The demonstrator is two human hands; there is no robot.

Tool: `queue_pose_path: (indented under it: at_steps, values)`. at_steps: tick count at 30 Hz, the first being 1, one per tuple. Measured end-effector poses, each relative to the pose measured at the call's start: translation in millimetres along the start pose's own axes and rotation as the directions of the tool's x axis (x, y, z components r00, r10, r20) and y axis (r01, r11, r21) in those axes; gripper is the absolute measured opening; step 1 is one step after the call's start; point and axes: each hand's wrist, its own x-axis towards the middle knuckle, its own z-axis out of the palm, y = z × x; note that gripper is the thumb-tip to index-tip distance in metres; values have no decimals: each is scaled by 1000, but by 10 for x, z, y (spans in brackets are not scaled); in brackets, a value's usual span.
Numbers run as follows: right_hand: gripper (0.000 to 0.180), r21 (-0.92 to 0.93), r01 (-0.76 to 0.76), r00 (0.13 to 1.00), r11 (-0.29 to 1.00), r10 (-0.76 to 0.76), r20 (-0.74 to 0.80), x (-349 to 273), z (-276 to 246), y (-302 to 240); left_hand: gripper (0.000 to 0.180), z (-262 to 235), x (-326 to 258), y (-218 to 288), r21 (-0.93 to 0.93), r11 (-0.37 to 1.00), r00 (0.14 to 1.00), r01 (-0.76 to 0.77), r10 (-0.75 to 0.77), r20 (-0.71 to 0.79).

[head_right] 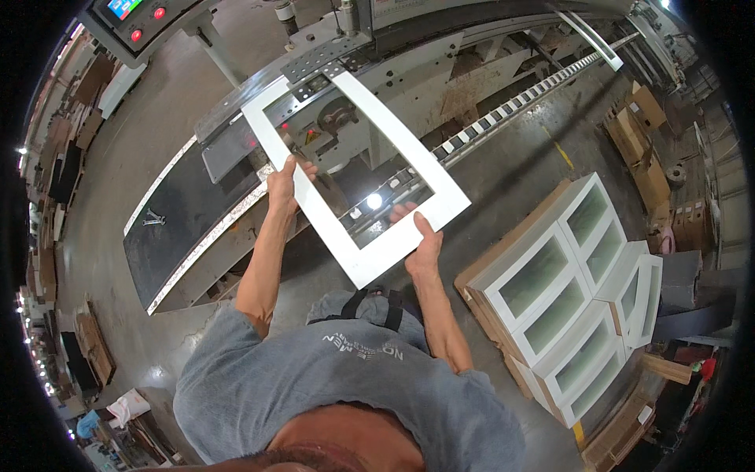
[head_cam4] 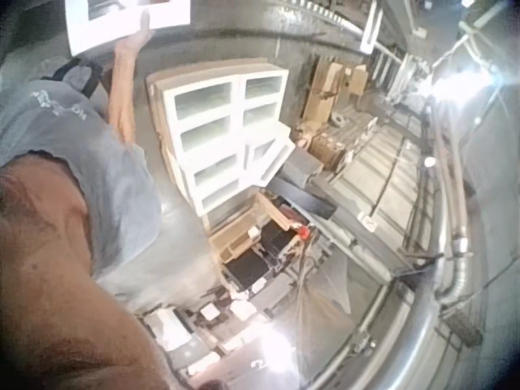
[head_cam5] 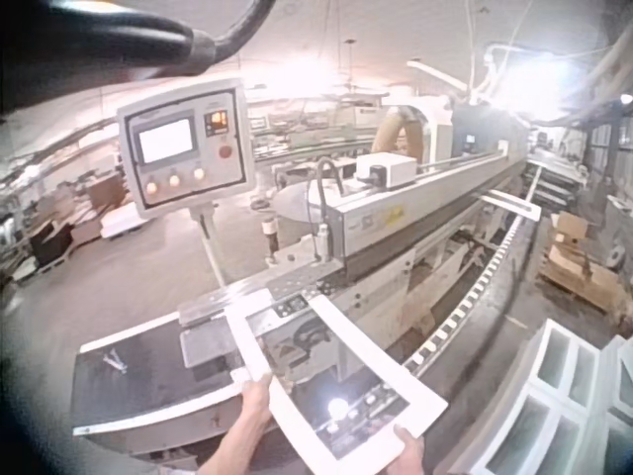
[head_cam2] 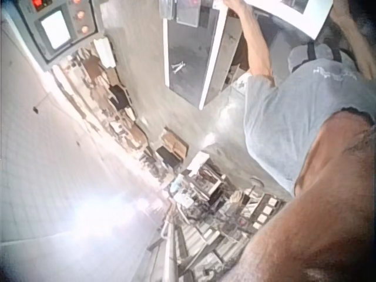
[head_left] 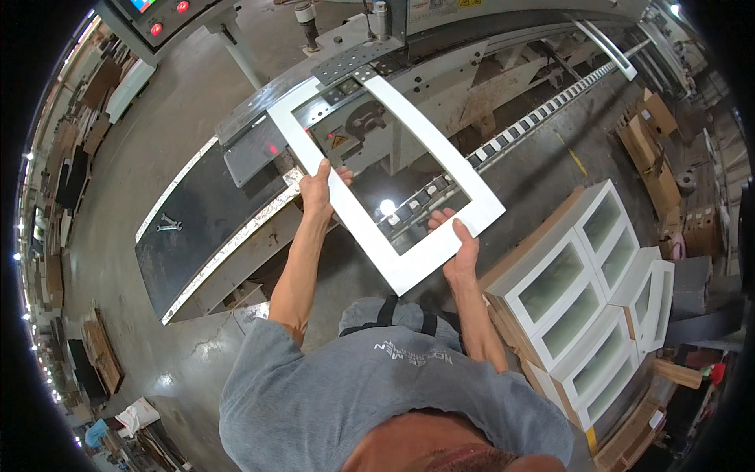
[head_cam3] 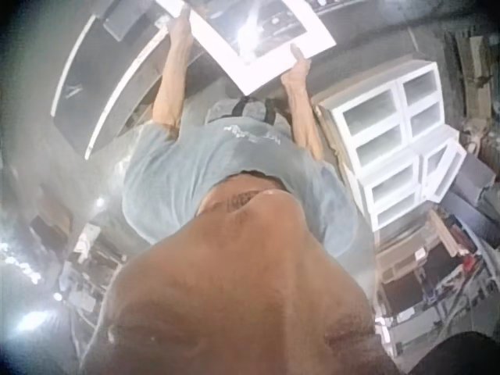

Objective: The person repeatedly picks up white window frames from a stack, places them on a machine table, and returns them to the stack. The person handles the frames by hand without using tools.

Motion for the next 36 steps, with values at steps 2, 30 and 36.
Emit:
queue_pose_path:
  at_steps: [2,30,36]
  values:
    - [42,-21,27,1000,999,-27,-1,145,-84,-148,39,192,119,-87,-59,998,1000,3,-3,1]
    - [64,134,361,482,923,-62,-874,-3175,-4526,-379,27,2480,-332,-1094,604,381,698,-700,545,465]
    - [80,130,506,124,852,77,-989,-3999,-6359,-967,16,1736,-2448,-3360,752,583,616,-306,-482,624]
